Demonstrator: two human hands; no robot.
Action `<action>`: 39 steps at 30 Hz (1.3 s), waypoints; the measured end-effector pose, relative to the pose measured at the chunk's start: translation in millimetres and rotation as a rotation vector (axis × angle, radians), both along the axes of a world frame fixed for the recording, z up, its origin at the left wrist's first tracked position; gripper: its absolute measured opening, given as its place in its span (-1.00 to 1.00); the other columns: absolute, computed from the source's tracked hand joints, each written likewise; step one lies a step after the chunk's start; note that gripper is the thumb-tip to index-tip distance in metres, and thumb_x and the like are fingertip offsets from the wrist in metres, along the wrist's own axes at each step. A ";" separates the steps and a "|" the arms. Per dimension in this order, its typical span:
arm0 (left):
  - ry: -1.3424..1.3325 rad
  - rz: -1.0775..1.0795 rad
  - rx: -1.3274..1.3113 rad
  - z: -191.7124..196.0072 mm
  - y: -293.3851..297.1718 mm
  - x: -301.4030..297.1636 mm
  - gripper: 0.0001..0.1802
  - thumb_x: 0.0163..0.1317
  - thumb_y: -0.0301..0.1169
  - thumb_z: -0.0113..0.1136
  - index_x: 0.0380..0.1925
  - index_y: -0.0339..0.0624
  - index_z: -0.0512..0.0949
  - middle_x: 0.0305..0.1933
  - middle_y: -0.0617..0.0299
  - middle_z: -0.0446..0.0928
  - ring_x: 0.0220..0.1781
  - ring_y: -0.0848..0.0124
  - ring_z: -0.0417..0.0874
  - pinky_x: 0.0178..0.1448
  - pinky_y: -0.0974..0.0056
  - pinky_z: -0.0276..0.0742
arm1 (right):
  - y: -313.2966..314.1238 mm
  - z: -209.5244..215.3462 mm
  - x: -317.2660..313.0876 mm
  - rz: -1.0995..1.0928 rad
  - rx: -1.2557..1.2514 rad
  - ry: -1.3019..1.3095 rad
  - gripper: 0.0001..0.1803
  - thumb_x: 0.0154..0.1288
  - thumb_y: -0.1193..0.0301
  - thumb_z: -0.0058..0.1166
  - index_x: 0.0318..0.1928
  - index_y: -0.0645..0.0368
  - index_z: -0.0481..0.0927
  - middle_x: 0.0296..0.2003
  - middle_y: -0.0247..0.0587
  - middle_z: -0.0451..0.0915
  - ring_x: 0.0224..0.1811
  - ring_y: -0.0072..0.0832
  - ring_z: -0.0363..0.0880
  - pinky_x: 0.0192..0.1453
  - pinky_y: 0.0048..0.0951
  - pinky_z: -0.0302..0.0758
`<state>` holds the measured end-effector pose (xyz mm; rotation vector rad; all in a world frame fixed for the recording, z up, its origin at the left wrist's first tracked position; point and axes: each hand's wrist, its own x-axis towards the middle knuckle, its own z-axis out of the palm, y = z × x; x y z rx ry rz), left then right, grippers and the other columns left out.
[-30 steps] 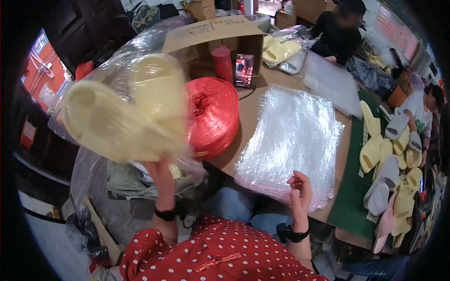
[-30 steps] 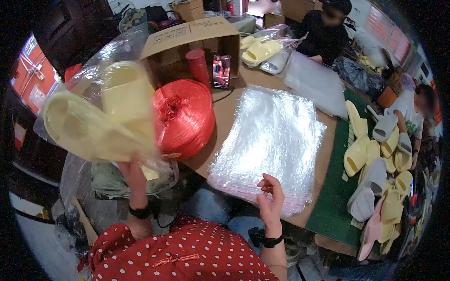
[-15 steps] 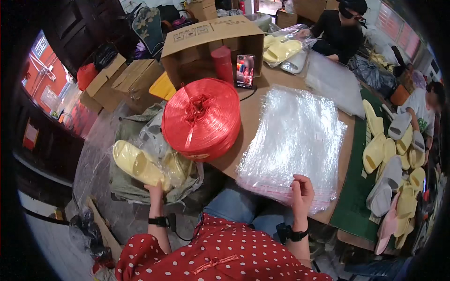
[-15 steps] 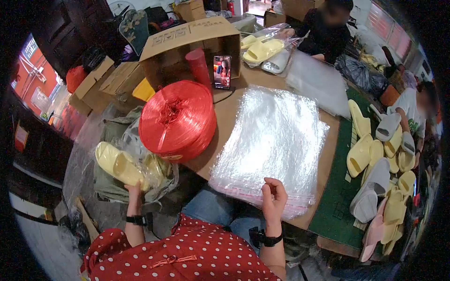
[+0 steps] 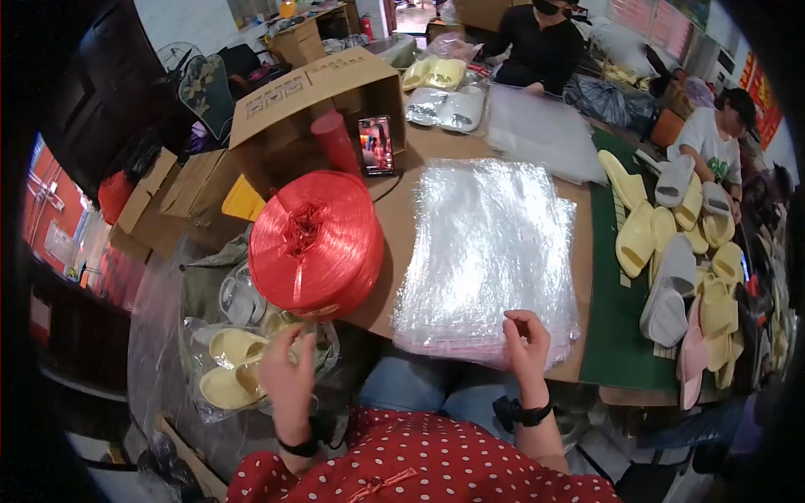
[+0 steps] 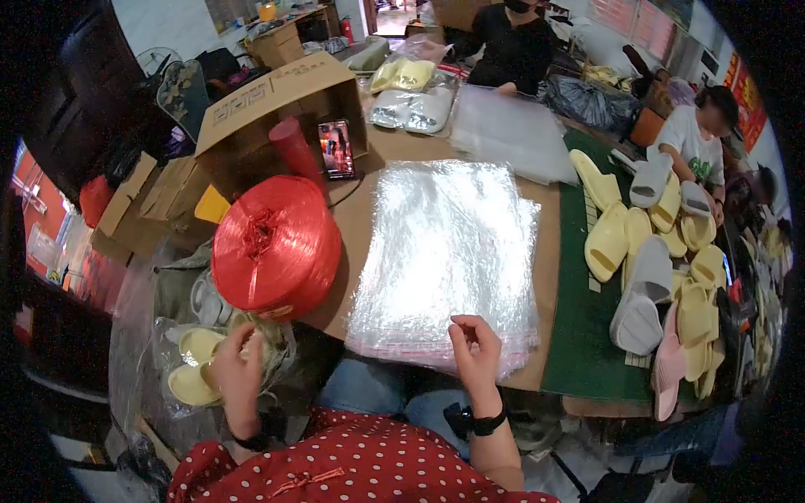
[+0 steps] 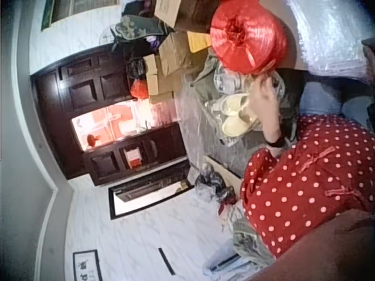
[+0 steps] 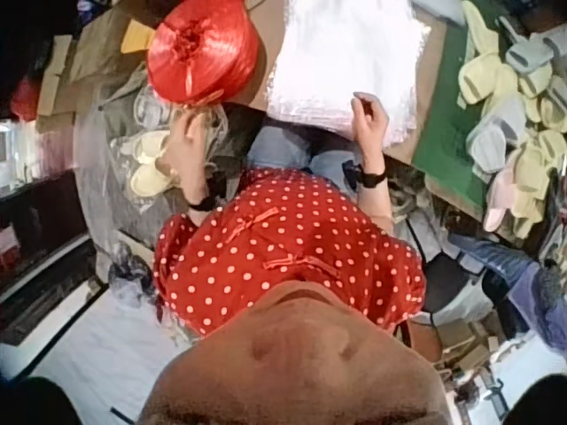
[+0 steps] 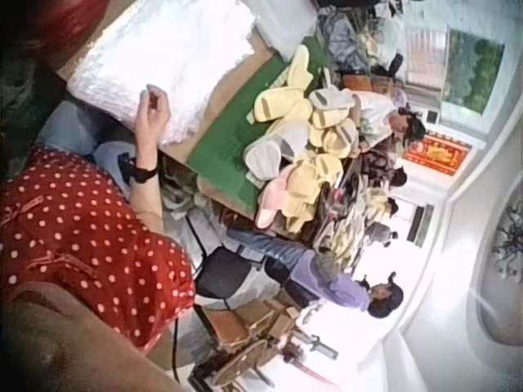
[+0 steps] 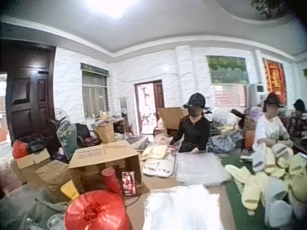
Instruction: Packaging pairs of sandals into plastic bags in a manufacturing facility.
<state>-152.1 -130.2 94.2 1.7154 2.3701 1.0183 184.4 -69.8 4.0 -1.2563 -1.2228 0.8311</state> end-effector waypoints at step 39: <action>0.160 -0.983 -0.073 -127.8 134.0 145.5 -0.32 0.30 0.13 0.10 0.32 0.04 0.42 0.52 0.05 0.20 0.56 -0.07 0.09 0.59 -0.16 -0.18 | -0.4 15.1 302.4 -0.509 -0.056 -0.523 -0.17 0.03 0.36 0.30 0.33 0.31 0.28 0.22 0.03 0.44 0.23 -0.14 0.43 0.34 -0.25 0.35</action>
